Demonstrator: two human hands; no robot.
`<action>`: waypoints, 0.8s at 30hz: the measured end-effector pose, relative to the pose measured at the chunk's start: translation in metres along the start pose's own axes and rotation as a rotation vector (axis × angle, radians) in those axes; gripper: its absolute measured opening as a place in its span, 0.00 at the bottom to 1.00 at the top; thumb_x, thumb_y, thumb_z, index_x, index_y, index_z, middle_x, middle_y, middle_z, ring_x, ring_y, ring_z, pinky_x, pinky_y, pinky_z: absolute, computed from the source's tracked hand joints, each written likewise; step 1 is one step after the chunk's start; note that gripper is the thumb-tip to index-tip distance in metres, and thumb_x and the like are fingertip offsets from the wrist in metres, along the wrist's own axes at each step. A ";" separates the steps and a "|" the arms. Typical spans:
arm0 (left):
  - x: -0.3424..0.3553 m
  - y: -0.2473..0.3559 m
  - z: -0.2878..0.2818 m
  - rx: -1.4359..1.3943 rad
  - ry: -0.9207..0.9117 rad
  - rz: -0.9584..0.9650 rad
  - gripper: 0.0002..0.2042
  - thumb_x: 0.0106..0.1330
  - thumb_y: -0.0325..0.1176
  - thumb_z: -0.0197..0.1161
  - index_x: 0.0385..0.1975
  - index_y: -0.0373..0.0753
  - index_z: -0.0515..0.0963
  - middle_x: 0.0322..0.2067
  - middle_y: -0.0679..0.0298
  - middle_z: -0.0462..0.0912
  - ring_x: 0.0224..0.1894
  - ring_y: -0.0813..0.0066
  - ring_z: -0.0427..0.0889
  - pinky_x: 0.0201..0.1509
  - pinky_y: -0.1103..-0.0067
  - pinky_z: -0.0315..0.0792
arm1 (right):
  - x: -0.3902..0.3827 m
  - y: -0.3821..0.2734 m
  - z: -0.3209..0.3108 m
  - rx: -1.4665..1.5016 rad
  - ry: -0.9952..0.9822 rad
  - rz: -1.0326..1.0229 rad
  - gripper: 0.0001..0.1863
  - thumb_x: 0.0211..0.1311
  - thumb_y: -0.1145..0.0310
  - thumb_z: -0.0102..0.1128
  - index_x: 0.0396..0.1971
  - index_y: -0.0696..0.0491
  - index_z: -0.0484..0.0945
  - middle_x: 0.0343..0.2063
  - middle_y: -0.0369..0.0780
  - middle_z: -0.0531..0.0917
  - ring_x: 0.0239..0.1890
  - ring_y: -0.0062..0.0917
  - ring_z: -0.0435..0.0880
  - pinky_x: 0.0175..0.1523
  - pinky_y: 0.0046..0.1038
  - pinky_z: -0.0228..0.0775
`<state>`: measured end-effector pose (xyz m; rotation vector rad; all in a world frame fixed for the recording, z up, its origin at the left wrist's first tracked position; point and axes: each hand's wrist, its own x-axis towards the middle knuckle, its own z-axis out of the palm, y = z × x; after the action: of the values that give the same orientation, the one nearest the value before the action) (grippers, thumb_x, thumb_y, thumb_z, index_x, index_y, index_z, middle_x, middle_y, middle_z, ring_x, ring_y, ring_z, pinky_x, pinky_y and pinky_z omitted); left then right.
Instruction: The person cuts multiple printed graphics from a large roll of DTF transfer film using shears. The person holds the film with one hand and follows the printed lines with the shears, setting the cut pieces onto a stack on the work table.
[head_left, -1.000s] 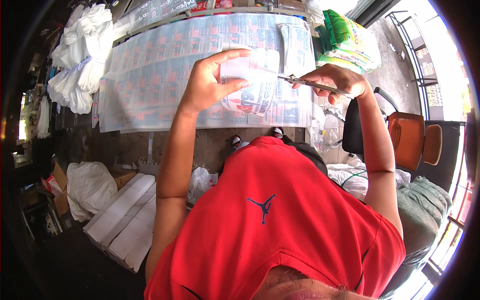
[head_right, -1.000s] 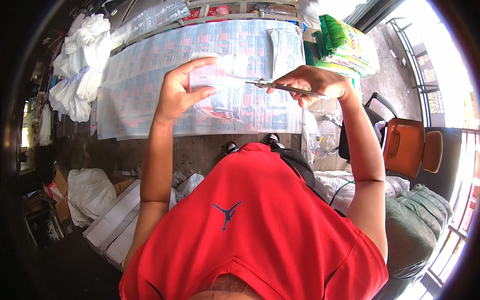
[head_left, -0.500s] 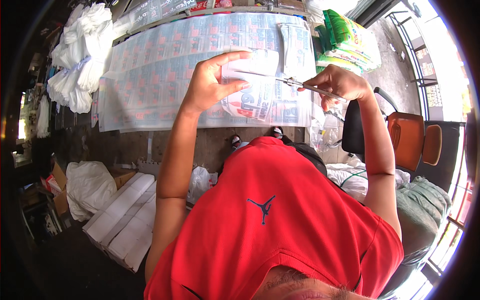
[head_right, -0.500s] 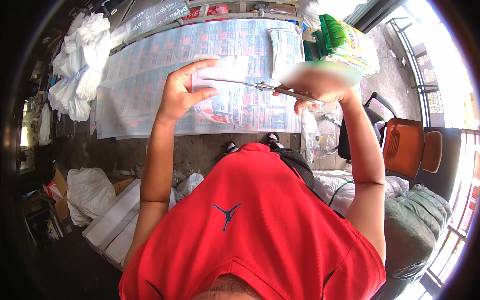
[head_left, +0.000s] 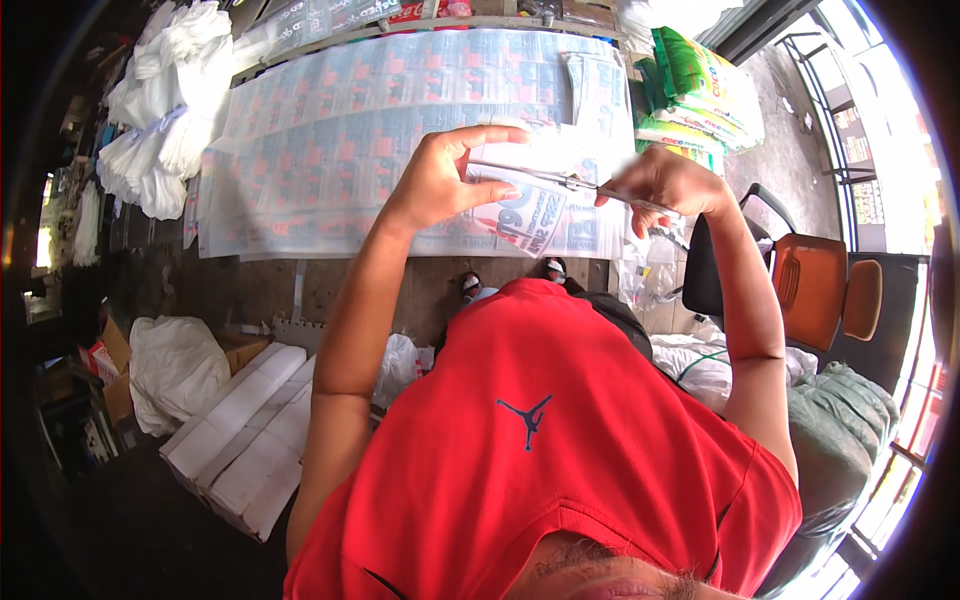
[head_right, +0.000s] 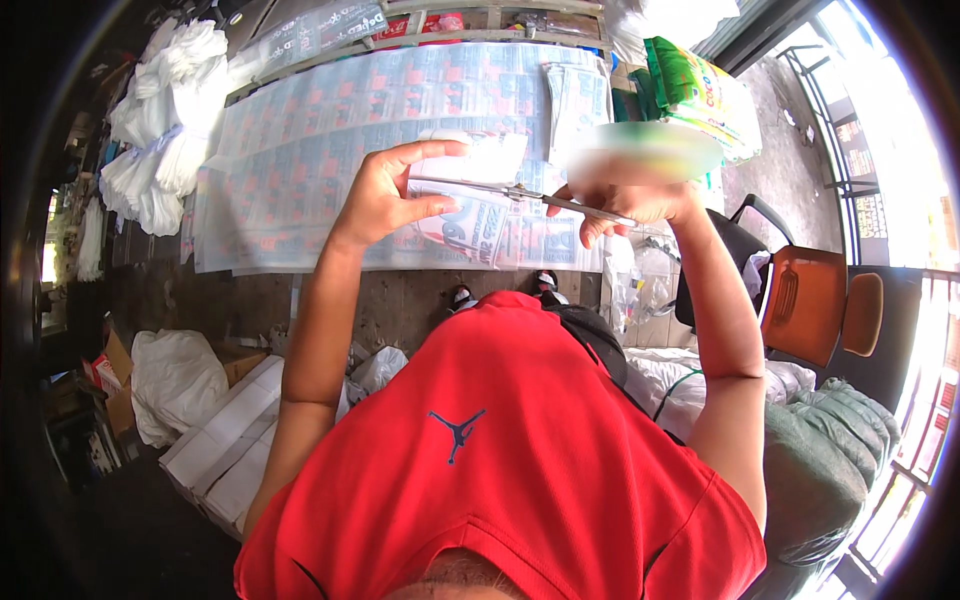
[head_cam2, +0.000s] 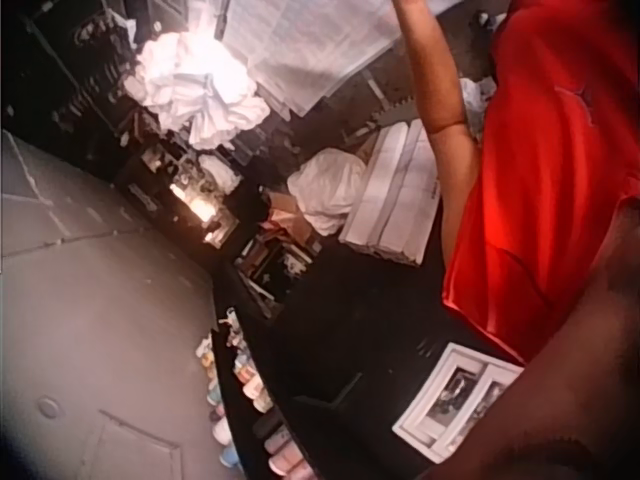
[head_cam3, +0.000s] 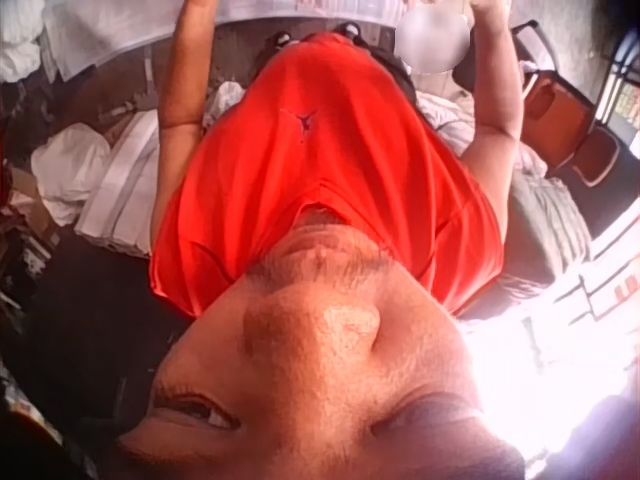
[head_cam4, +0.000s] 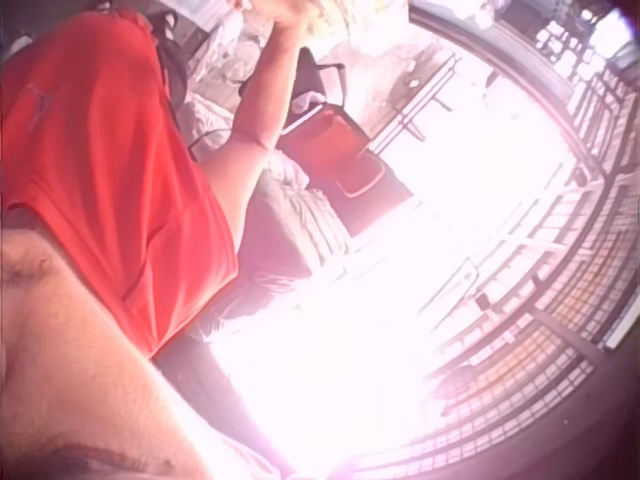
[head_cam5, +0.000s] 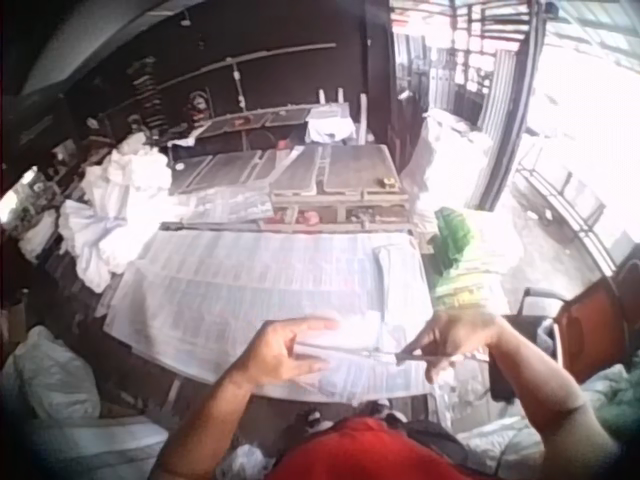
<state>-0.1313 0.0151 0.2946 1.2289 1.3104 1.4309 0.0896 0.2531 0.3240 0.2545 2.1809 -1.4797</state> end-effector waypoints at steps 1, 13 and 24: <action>0.000 0.001 0.001 -0.009 0.012 0.003 0.26 0.51 0.15 0.69 0.54 0.30 0.76 0.47 0.61 0.82 0.47 0.79 0.79 0.52 0.80 0.77 | 0.000 0.000 0.002 0.032 -0.002 -0.013 0.29 0.46 0.71 0.77 0.51 0.59 0.79 0.21 0.38 0.85 0.14 0.11 0.74 0.19 0.16 0.63; 0.000 0.000 0.012 -0.023 0.056 0.005 0.28 0.46 0.22 0.77 0.50 0.33 0.76 0.46 0.65 0.81 0.49 0.79 0.78 0.53 0.78 0.75 | 0.012 0.026 0.032 0.281 0.006 -0.229 0.26 0.41 0.69 0.66 0.45 0.60 0.81 0.21 0.33 0.76 0.20 0.17 0.76 0.23 0.21 0.73; 0.008 -0.004 0.025 -0.121 0.026 -0.013 0.28 0.50 0.17 0.74 0.53 0.31 0.72 0.48 0.55 0.81 0.48 0.72 0.81 0.52 0.77 0.76 | 0.012 0.028 0.050 0.634 0.388 -0.783 0.43 0.50 0.33 0.65 0.49 0.59 0.70 0.28 0.42 0.83 0.25 0.20 0.80 0.32 0.20 0.71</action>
<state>-0.1086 0.0285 0.2910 1.1237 1.2287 1.4984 0.1046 0.2174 0.2806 -0.1554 2.1225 -2.7520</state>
